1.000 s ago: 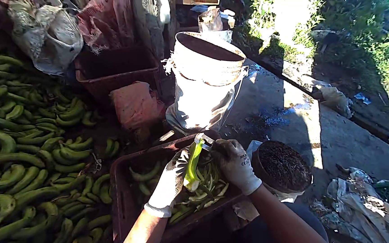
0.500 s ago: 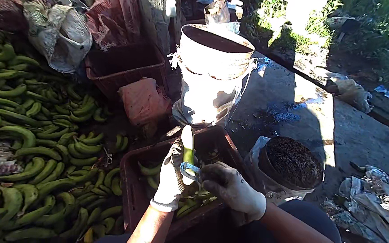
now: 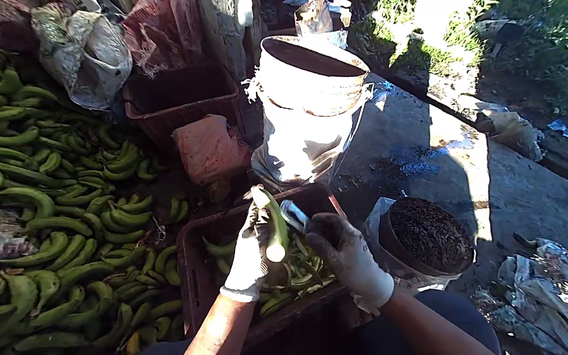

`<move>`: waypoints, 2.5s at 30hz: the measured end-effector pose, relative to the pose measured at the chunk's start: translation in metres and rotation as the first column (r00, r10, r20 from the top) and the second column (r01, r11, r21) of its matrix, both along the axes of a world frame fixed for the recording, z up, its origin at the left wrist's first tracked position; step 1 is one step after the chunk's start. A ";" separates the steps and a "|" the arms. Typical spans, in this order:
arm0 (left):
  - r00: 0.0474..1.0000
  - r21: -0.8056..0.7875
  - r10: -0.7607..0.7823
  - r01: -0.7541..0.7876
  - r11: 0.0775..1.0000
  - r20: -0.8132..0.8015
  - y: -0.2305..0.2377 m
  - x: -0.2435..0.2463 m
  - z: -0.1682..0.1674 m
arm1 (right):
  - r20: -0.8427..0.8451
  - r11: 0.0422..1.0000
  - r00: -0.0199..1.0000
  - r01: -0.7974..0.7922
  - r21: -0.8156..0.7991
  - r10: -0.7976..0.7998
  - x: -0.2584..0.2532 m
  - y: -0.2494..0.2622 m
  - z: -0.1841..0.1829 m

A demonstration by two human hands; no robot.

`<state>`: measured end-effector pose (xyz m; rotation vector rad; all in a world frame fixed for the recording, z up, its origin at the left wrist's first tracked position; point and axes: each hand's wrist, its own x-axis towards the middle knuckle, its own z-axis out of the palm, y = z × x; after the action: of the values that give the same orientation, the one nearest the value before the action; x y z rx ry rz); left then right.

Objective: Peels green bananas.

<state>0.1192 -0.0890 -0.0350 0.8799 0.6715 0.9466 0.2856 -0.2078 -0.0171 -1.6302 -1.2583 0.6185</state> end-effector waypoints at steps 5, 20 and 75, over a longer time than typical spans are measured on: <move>0.999 0.087 0.049 -0.050 0.995 0.023 -0.002 -0.005 0.005 | 0.175 0.987 0.972 -0.161 -0.001 0.159 -0.018 -0.010 -0.016; 0.993 -0.245 0.080 -0.056 0.968 0.090 0.002 0.004 -0.010 | 0.190 0.999 0.981 0.037 -0.007 -0.035 -0.003 0.003 -0.015; 0.958 -0.506 0.130 0.019 0.862 0.257 0.006 0.000 0.003 | 0.456 0.988 0.889 -0.094 0.120 0.030 0.003 0.014 -0.036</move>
<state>0.1188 -0.0832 -0.0320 0.2494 0.6549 0.8679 0.2886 -0.1934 -0.0536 -1.6754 -1.6570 0.1770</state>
